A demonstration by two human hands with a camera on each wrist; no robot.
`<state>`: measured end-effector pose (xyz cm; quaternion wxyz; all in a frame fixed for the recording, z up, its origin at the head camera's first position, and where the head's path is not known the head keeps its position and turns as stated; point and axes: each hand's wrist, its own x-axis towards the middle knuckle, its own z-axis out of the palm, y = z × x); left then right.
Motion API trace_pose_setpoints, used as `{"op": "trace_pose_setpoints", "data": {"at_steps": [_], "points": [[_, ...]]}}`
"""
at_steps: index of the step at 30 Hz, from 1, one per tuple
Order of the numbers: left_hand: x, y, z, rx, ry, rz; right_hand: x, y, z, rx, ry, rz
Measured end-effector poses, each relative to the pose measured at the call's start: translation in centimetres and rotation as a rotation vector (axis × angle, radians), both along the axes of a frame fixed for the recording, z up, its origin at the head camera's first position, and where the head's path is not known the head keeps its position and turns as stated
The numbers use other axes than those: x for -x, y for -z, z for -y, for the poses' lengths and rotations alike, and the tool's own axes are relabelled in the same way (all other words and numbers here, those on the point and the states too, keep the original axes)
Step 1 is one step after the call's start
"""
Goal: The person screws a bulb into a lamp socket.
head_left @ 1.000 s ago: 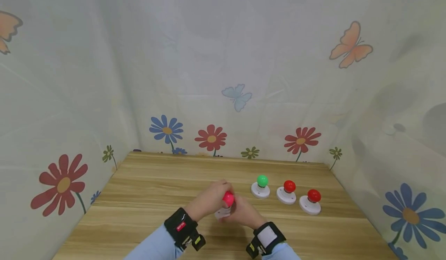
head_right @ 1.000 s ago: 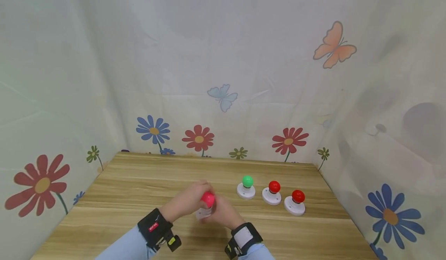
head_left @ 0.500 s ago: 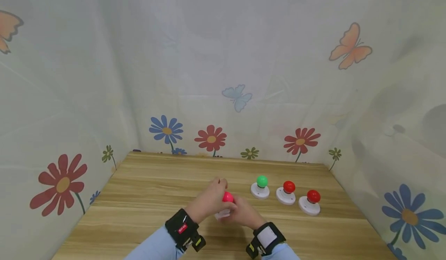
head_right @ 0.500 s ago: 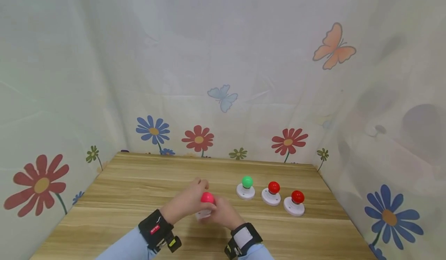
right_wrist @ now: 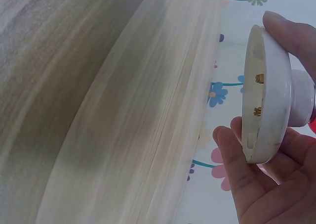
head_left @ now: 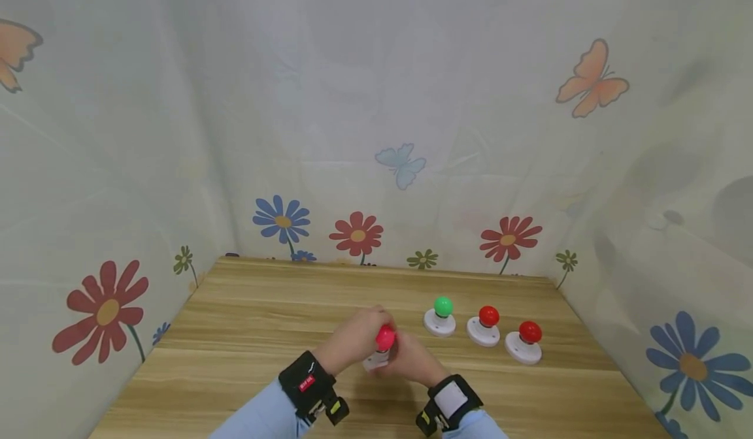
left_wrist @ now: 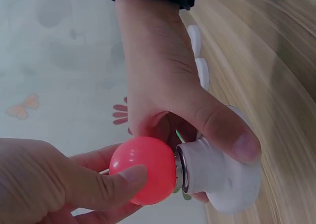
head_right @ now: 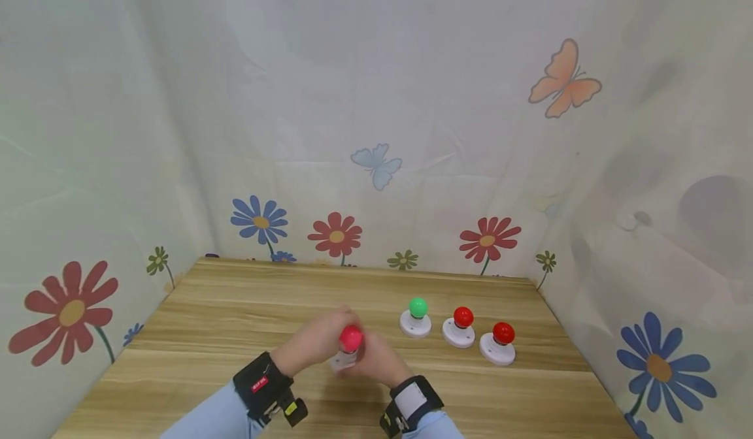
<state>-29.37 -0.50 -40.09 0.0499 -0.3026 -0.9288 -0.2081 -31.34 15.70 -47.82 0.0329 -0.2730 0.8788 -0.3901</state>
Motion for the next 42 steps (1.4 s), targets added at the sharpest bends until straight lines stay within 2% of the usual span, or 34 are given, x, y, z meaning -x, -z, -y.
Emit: {"op": "trace_pose_setpoints", "data": {"at_steps": [3, 5, 8, 10, 12, 16, 20, 26, 33, 36, 38, 42], "points": [[0.1, -0.2, 0.0, -0.021, 0.021, 0.055, 0.0, -0.1, 0.0, 0.0, 0.0, -0.002], [0.1, -0.4, 0.0, -0.046, -0.009, 0.109, 0.1, -0.2, 0.0, 0.002, -0.001, 0.012], [-0.1, -0.4, 0.0, -0.071, -0.101, 0.143, 0.1, -0.3, 0.0, 0.016, -0.03, -0.015], [-0.3, -0.4, -0.1, -0.062, -0.171, 0.118, 0.2, -0.2, -0.1, 0.025, -0.047, -0.036], [-0.5, -0.3, -0.3, -0.023, -0.221, 0.059, 0.1, -0.2, -0.2, 0.032, -0.058, -0.064], [-0.7, 0.2, -0.6, 0.042, -0.258, -0.032, 0.1, -0.2, -0.3, 0.045, -0.039, -0.039], [-0.9, 0.6, -0.8, 0.073, -0.259, -0.078, 0.0, -0.2, -0.4, 0.058, -0.032, -0.017], [-0.9, 0.7, -1.1, 0.063, -0.247, -0.07, 0.0, -0.1, -0.5, 0.047, -0.018, 0.005], [-0.7, 0.4, -0.9, -0.018, -0.146, -0.035, 0.2, 0.3, -0.6, 0.014, 0.001, -0.016], [-0.7, 0.3, -0.8, -0.033, -0.128, -0.012, 0.2, 0.3, -0.6, 0.019, -0.001, -0.01], [-0.7, 0.1, -0.8, -0.036, -0.13, 0.009, 0.1, 0.2, -0.6, 0.025, -0.004, -0.003], [-1.0, -0.2, -0.9, -0.041, -0.186, 0.064, 0.0, -0.1, -0.4, 0.04, -0.023, -0.004]]}}
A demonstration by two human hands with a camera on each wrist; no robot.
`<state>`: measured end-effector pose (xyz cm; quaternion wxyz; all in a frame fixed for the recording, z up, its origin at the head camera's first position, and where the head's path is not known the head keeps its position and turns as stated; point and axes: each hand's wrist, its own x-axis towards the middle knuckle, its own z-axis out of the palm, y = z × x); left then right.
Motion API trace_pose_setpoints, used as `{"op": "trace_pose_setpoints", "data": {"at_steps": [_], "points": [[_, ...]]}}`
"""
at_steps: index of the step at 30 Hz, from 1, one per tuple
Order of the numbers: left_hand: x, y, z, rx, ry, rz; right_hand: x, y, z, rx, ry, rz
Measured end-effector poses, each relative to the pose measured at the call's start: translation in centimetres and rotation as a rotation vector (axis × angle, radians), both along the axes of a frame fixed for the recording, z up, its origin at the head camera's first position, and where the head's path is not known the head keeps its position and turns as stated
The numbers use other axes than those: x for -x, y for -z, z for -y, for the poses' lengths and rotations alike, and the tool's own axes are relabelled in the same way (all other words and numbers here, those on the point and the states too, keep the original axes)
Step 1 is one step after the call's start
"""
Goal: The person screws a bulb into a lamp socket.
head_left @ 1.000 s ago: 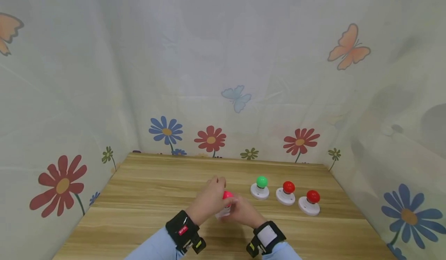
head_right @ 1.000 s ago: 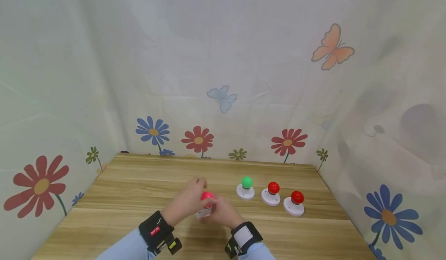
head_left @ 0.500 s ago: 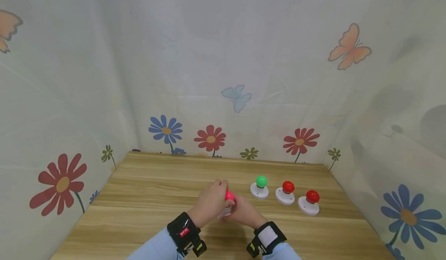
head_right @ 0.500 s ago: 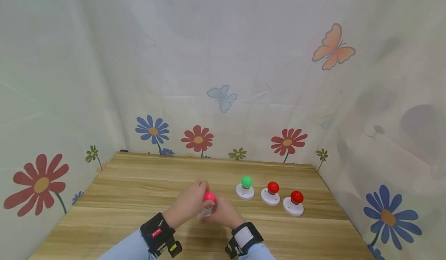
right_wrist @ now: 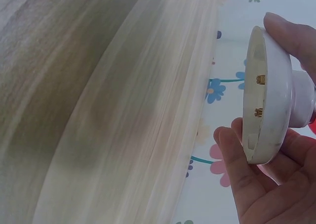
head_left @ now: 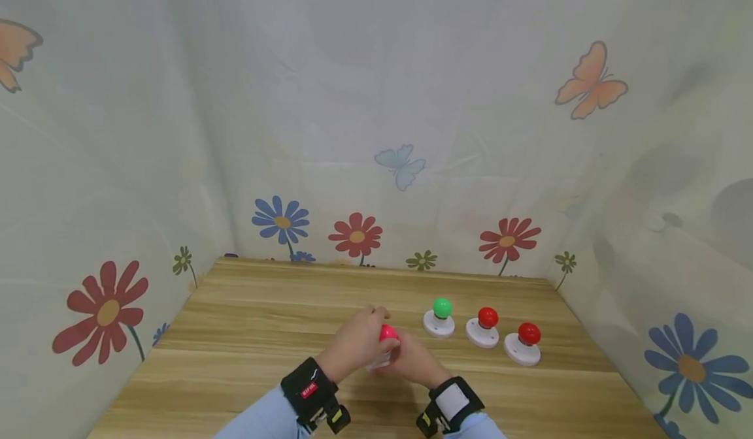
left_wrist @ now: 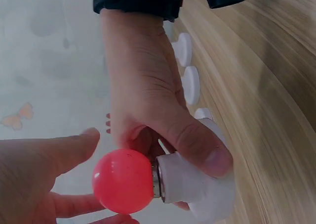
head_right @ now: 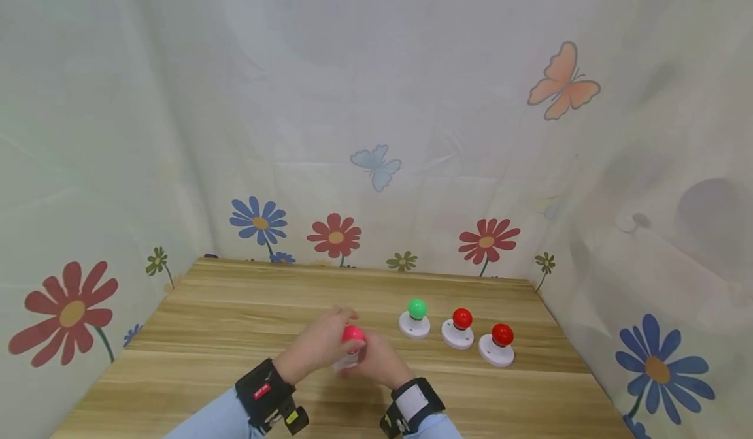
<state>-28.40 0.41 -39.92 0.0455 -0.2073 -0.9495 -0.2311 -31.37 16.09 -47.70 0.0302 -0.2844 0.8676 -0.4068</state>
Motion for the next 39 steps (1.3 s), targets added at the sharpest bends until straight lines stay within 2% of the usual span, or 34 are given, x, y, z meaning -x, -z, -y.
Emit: {"op": "trace_pose_setpoints", "data": {"at_steps": [5, 9, 14, 19, 24, 30, 35, 39], "points": [[-0.3, 0.3, -0.2, 0.043, -0.066, -0.027, -0.2, -0.3, 0.3, 0.009, 0.007, -0.032], [-0.3, 0.5, -0.3, 0.069, -0.074, -0.067, -0.3, -0.4, 0.5, 0.01, 0.024, -0.022], [-0.2, 0.7, -0.4, 0.068, -0.049, -0.094, -0.2, -0.2, 0.4, 0.017, 0.025, -0.006], [-0.2, 0.8, -0.4, 0.063, 0.004, -0.119, 0.0, 0.1, 0.2, 0.023, 0.008, -0.043], [-0.2, 0.8, -0.4, 0.049, 0.049, -0.077, 0.1, 0.1, 0.1, 0.038, -0.031, -0.056], [-0.2, 0.5, -0.3, 0.009, 0.045, -0.002, 0.0, 0.0, 0.1, -0.005, -0.012, -0.038], [-0.2, 0.6, -0.1, 0.022, 0.012, -0.004, -0.1, -0.3, 0.1, -0.008, -0.006, 0.0], [-0.1, 1.1, -0.1, 0.052, -0.007, -0.051, -0.1, -0.2, 0.2, 0.008, 0.002, 0.007]]}}
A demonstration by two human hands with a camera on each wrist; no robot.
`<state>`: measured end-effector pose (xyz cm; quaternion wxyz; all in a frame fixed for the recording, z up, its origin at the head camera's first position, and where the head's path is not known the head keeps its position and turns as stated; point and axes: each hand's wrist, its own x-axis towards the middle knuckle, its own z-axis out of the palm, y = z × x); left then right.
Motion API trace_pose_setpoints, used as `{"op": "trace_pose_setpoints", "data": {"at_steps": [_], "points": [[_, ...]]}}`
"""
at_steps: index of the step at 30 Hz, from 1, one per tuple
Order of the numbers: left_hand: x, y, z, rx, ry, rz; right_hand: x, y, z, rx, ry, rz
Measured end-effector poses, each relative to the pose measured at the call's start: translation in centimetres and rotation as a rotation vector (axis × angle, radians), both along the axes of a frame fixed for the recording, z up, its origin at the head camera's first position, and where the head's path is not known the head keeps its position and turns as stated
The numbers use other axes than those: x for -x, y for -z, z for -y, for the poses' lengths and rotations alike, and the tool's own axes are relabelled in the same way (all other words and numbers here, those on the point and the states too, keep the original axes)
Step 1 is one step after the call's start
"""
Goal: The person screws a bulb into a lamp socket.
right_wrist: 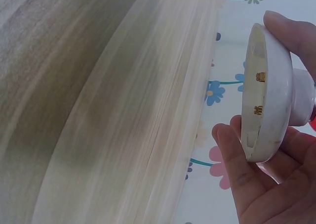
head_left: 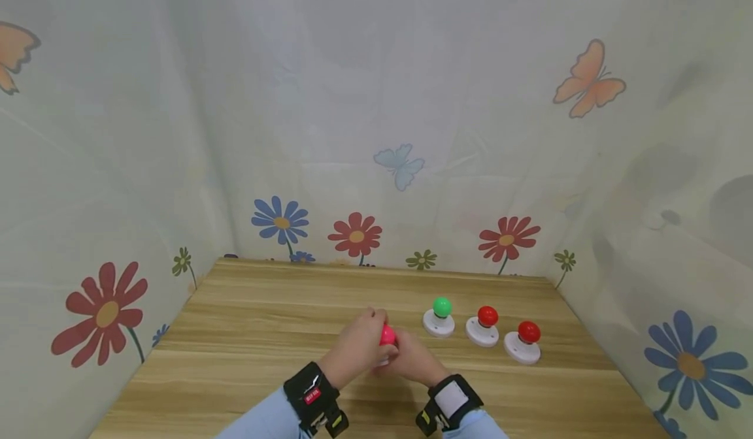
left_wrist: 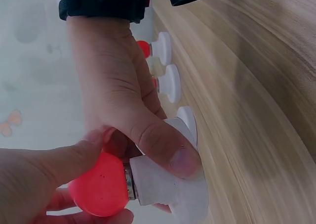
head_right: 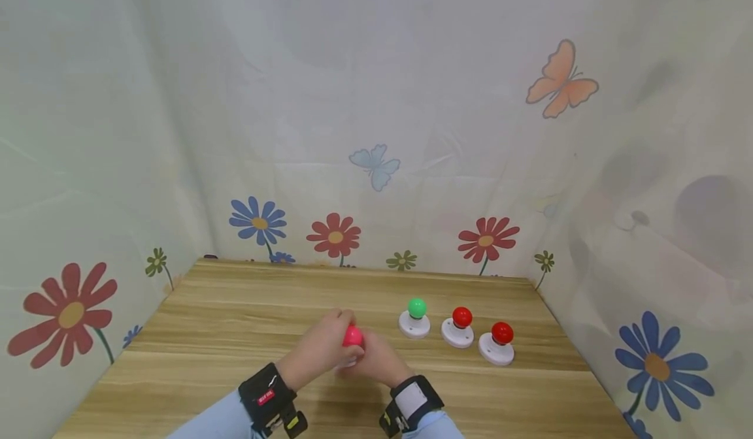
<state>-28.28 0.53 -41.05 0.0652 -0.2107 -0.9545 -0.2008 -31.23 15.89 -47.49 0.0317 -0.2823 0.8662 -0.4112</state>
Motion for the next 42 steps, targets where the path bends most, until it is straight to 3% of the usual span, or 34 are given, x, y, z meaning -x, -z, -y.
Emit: {"op": "trace_pose_setpoints", "data": {"at_steps": [8, 24, 28, 32, 35, 39, 42], "points": [[0.2, 0.4, 0.2, -0.004, 0.074, -0.08, 0.3, 0.4, -0.1, 0.026, -0.023, 0.007], [0.0, 0.4, 0.2, 0.018, 0.123, -0.052, 0.3, 0.4, -0.5, 0.012, -0.003, -0.003], [0.5, 0.3, 0.5, 0.0, 0.121, 0.006, 0.3, 0.3, -0.5, 0.006, 0.004, 0.013], [1.1, -0.7, 1.7, -0.089, 0.095, 0.133, 0.3, 0.2, -0.3, 0.019, -0.001, 0.049], [1.9, -2.1, 3.3, -0.139, 0.037, 0.148, 0.3, 0.1, -0.2, 0.033, 0.01, 0.071], [3.6, -3.5, 5.9, -0.071, -0.063, 0.084, 0.3, 0.0, -0.2, 0.015, 0.046, 0.062], [5.0, -3.3, 7.9, 0.021, -0.104, 0.097, 0.6, 0.2, -0.2, 0.007, 0.067, 0.06]]}}
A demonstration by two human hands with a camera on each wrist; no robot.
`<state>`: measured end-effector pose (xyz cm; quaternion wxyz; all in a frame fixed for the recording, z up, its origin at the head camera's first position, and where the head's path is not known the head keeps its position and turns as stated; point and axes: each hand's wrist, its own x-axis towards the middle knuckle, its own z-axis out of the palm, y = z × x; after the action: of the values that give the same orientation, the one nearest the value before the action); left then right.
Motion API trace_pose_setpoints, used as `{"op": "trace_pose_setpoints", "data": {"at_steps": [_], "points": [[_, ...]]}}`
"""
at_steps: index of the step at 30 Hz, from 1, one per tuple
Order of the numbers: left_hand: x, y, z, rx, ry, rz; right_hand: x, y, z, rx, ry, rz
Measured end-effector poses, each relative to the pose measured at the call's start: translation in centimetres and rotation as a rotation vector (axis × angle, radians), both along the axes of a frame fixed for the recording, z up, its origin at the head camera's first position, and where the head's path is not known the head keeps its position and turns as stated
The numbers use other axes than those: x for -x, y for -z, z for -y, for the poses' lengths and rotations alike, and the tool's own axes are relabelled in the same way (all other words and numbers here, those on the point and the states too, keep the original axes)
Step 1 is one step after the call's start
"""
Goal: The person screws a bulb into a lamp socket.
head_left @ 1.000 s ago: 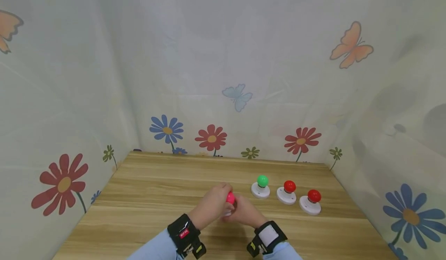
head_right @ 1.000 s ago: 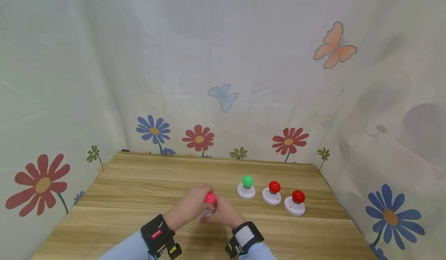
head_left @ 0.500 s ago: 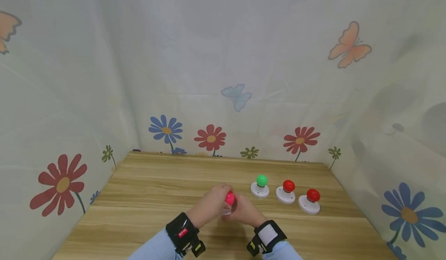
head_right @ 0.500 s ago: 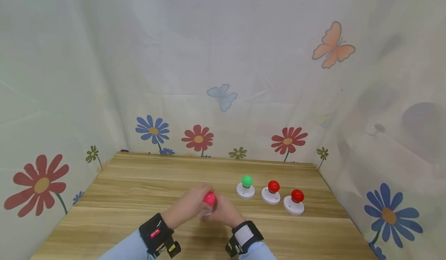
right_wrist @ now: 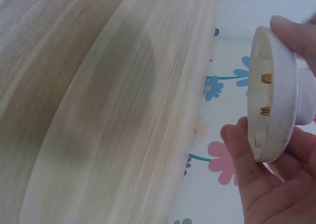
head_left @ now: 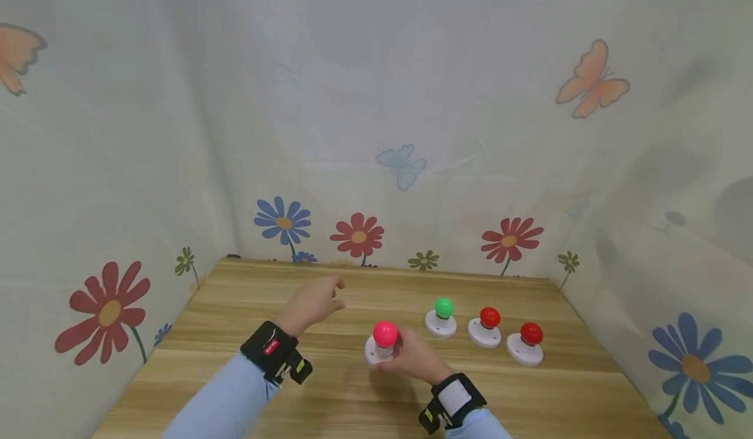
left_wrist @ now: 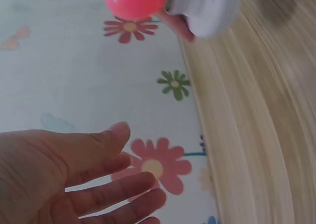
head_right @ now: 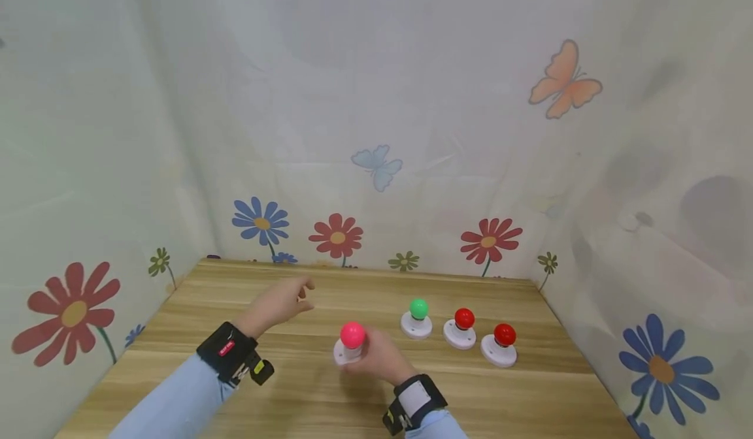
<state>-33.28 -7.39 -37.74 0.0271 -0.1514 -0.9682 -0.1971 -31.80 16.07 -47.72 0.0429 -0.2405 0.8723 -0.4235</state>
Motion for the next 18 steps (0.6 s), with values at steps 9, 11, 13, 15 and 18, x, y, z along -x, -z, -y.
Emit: {"op": "trace_pose_setpoints", "data": {"at_steps": [9, 11, 13, 15, 18], "points": [[1.3, 3.1, 3.5, 0.263, -0.062, 0.274, 0.3, 0.4, 0.0, -0.009, -0.002, -0.033], [1.1, 3.3, 3.6, 0.278, -0.079, 0.29, 0.2, 0.2, -0.1, 0.0, -0.005, -0.03], [0.9, 3.4, 3.6, 0.294, -0.088, 0.294, 0.1, 0.2, -0.3, 0.017, -0.002, -0.022], [0.8, 3.4, 3.6, 0.283, -0.093, 0.298, 0.1, 0.2, -0.7, 0.036, 0.009, -0.028], [0.7, 3.6, 3.6, 0.279, -0.095, 0.3, 0.1, 0.1, -1.6, 0.062, 0.059, -0.063]]}}
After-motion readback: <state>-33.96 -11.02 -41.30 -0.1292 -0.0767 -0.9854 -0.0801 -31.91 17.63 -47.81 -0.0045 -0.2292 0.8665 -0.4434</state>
